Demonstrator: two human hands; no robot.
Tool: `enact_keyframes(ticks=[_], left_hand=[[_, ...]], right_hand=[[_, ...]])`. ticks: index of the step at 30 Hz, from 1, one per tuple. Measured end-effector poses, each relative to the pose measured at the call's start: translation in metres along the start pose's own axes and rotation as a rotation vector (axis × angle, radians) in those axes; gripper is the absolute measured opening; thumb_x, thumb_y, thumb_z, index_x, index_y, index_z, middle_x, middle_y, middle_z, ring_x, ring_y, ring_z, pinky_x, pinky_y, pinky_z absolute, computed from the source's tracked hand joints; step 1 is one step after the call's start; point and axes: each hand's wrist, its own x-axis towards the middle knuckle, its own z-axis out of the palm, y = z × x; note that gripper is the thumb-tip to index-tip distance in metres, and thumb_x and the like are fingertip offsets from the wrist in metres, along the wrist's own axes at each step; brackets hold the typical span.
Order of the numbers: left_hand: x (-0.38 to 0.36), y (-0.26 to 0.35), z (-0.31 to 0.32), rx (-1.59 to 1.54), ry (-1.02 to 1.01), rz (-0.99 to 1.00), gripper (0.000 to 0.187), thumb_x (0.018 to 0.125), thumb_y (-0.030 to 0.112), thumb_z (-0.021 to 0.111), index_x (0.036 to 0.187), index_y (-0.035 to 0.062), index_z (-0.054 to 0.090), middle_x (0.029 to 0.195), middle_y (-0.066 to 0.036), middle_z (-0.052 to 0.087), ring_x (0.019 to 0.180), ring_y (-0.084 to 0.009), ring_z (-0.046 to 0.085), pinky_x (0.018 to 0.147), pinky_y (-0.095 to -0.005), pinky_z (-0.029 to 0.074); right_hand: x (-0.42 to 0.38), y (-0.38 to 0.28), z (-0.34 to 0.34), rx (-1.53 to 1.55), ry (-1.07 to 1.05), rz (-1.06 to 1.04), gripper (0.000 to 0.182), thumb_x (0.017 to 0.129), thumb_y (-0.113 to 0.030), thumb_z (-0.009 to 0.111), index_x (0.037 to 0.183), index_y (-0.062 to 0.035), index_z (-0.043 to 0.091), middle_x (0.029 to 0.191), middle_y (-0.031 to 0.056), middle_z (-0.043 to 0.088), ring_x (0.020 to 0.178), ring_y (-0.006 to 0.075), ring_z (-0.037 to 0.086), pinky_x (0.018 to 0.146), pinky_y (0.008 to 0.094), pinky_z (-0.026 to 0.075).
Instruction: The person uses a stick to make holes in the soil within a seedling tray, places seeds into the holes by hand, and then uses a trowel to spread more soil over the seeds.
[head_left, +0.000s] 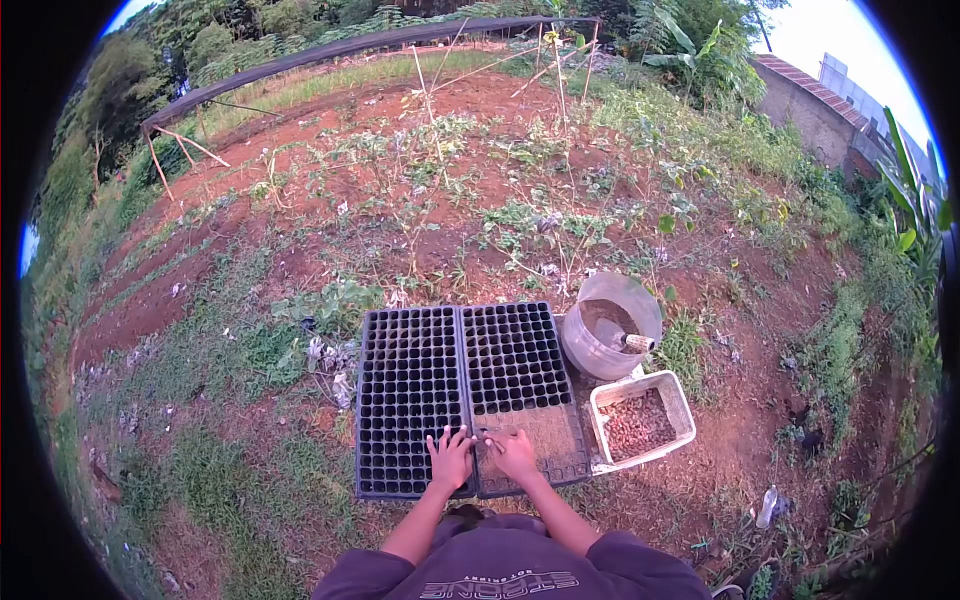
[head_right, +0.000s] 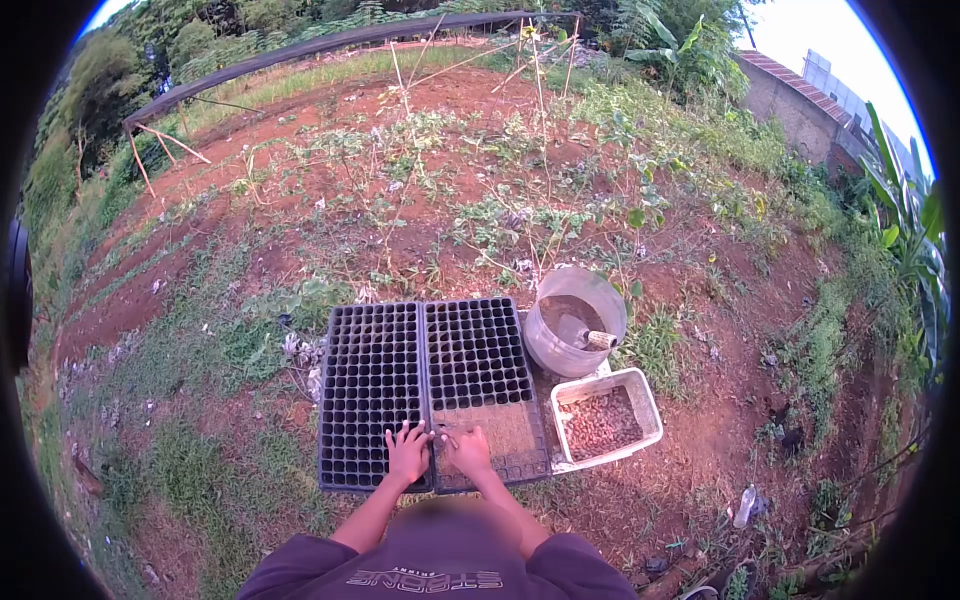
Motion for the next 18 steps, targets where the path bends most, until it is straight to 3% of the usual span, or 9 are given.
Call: enact_keyframes(ticks=[2, 18], left_hand=[[0.0, -0.001, 0.001, 0.003, 0.028, 0.017, 0.038, 0.087, 0.02, 0.055, 0.125, 0.0238, 0.061, 0.145, -0.002, 0.045, 0.139, -0.0327, 0.032, 0.111, -0.0676, 0.012], [0.0, -0.006, 0.001, -0.009, 0.074, 0.027, 0.036, 0.086, 0.017, 0.054, 0.122, 0.0216, 0.061, 0.143, -0.002, 0.046, 0.138, -0.0323, 0.033, 0.111, -0.0667, 0.013]], right_hand=[[-0.001, -0.002, -0.003, -0.045, 0.054, -0.047, 0.023, 0.088, -0.034, 0.064, 0.108, -0.026, 0.073, 0.105, 0.0016, 0.072, 0.102, 0.0309, 0.059, 0.092, 0.042, 0.048], [0.001, 0.0, 0.005, 0.063, 0.122, -0.129, 0.023, 0.089, -0.026, 0.063, 0.109, -0.0253, 0.072, 0.107, 0.0012, 0.071, 0.101, 0.03, 0.057, 0.089, 0.0409, 0.05]])
